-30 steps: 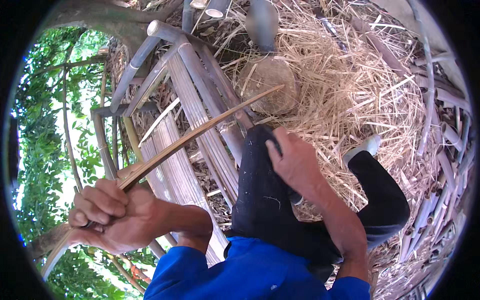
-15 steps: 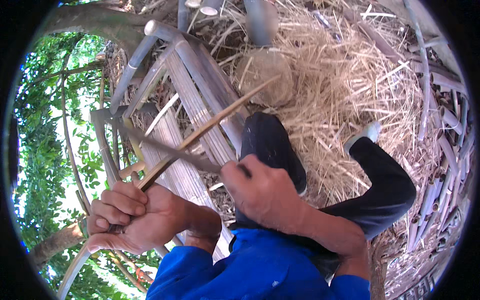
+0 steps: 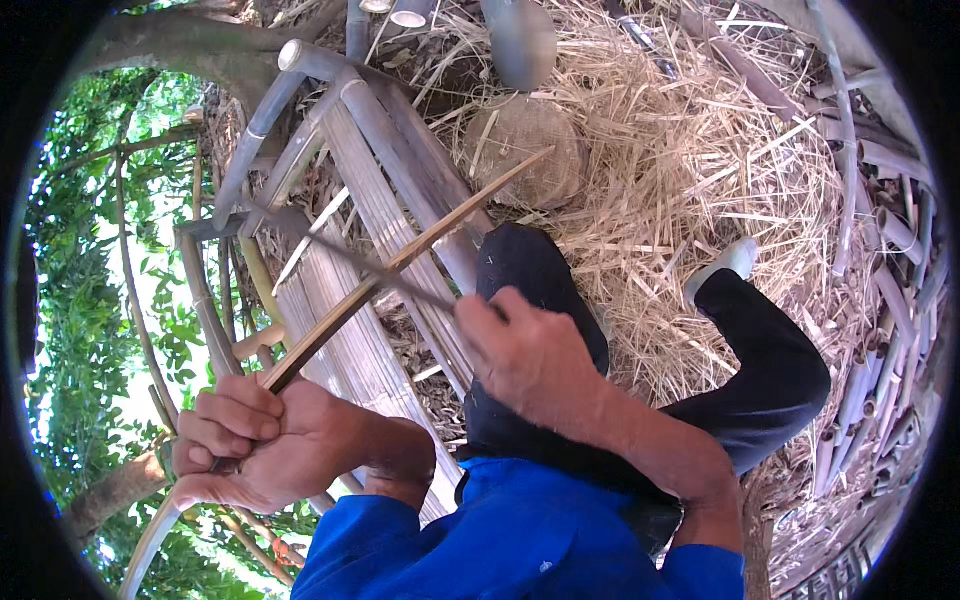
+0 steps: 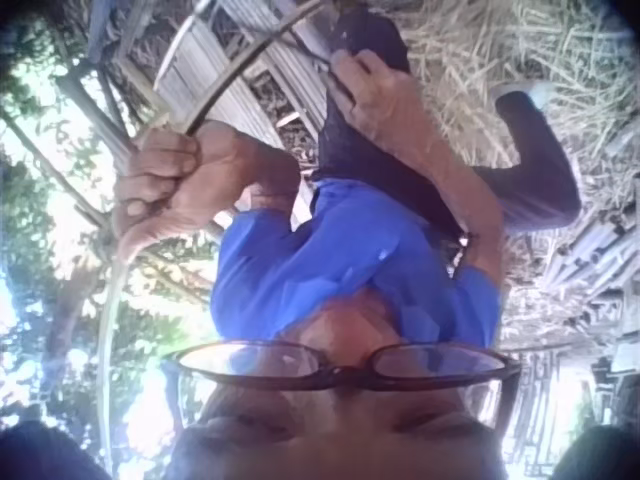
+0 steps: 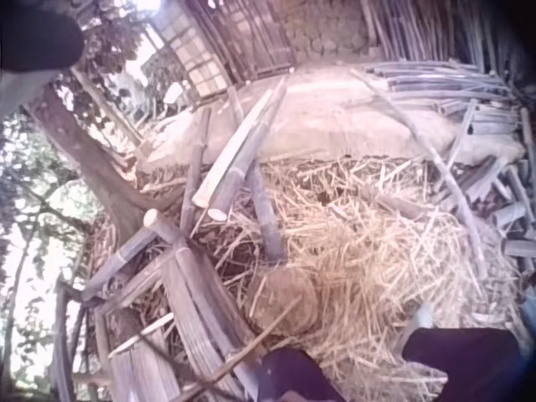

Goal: The person shaves a thin bamboo strip using a blade, smoothing its surface and edges while sitting outdoors.

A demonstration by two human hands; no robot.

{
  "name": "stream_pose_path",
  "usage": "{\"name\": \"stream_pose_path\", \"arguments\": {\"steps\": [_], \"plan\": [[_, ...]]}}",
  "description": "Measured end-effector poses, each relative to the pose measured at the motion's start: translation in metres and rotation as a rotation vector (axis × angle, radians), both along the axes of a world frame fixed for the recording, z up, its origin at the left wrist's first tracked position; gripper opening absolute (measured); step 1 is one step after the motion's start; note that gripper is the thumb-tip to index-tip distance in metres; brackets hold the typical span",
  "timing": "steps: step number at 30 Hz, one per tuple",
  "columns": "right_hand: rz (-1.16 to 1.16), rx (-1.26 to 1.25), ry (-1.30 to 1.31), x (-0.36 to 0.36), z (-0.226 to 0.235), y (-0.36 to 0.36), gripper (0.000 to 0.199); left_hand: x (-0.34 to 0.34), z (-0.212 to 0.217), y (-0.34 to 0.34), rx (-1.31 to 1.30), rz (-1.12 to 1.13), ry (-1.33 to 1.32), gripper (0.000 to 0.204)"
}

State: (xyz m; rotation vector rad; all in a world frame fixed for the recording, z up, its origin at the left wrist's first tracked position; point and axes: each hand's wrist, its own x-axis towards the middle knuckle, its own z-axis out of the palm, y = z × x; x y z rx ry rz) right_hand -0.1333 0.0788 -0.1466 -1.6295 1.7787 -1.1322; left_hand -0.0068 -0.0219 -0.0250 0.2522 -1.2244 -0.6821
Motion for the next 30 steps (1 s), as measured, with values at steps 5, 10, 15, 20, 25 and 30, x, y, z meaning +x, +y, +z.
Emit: {"name": "stream_pose_path", "arguments": {"steps": [5, 10, 15, 20, 25, 30], "plan": [[-0.051, 0.042, 0.061, -0.002, -0.031, -0.014, 0.017, -0.005, 0.0, 0.001, 0.028, 0.108, -0.04, 0.045], [0.037, -0.045, 0.011, 0.0, -0.02, -0.008, 0.011, 0.006, -0.002, -0.004, 0.059, 0.088, -0.003, 0.044], [-0.142, 0.113, 0.096, -0.021, -0.079, -0.024, 0.014, 0.0, -0.002, -0.01, 0.057, 0.09, 0.027, 0.044], [0.007, -0.057, -0.007, -0.015, -0.066, -0.026, 0.013, 0.015, 0.003, -0.013, 0.044, 0.065, -0.013, 0.043], [-0.189, 0.059, 0.038, -0.056, -0.148, -0.053, 0.017, 0.01, 0.003, -0.028, 0.072, 0.042, 0.002, 0.043], [-0.04, 0.053, 0.027, -0.052, -0.166, -0.054, 0.017, 0.013, 0.005, -0.038, 0.029, 0.22, -0.121, 0.039]]}}
